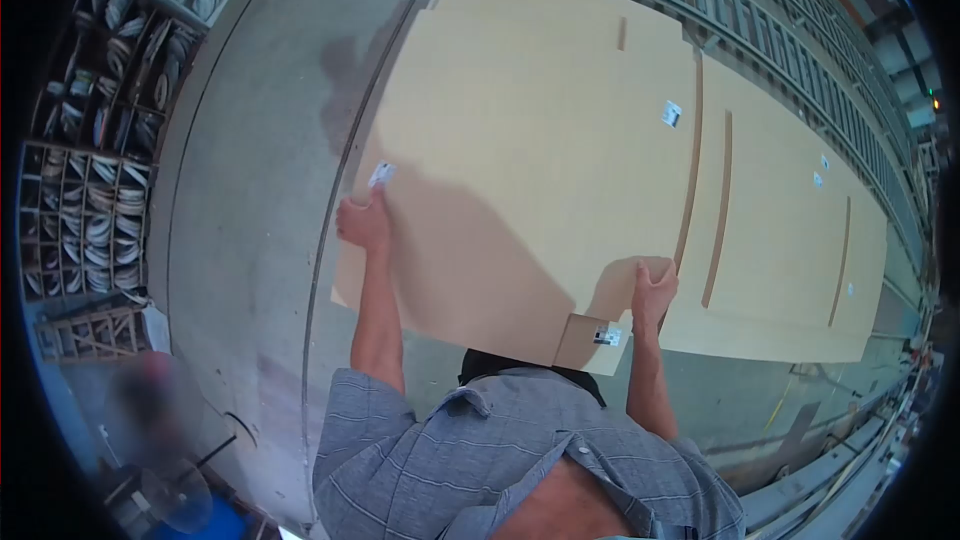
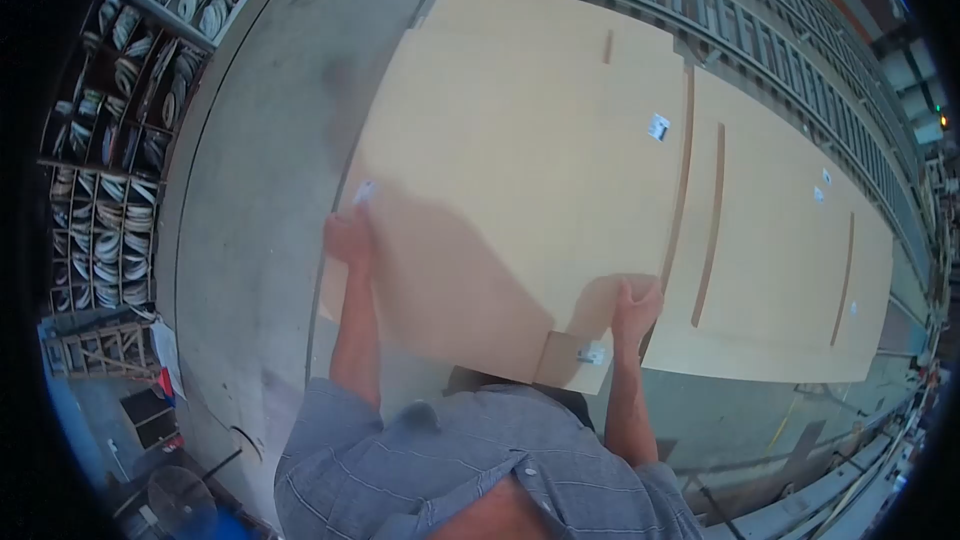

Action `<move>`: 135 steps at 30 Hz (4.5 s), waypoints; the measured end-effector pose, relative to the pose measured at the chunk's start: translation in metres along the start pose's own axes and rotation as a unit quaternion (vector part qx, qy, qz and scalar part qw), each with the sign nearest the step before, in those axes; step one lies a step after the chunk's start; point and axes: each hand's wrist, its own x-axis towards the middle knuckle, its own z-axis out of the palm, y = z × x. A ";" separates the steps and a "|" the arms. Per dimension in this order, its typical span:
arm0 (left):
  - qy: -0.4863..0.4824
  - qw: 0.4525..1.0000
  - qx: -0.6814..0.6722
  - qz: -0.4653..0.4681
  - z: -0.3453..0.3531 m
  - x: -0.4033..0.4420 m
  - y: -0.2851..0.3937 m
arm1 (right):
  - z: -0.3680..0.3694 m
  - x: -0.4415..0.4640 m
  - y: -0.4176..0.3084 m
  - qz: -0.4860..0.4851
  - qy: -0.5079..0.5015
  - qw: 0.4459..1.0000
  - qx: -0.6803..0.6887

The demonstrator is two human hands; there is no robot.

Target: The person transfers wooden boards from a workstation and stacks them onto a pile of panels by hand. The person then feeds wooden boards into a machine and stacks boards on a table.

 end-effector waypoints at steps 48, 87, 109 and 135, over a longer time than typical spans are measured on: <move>-0.118 0.850 -0.405 -0.316 -0.009 -0.212 -0.076 | -0.227 -0.290 0.381 0.278 0.157 0.910 0.263; -0.564 0.148 -0.030 0.812 -0.318 -1.387 -0.016 | -0.874 -0.726 1.020 0.050 0.763 0.252 0.593; -0.984 -0.008 0.154 0.093 -0.395 -1.866 -0.168 | -0.767 -0.798 0.881 0.089 0.739 0.245 0.621; -0.986 0.057 0.019 0.155 -0.402 -1.544 -0.101 | -0.725 -0.808 0.781 0.257 0.759 0.251 0.542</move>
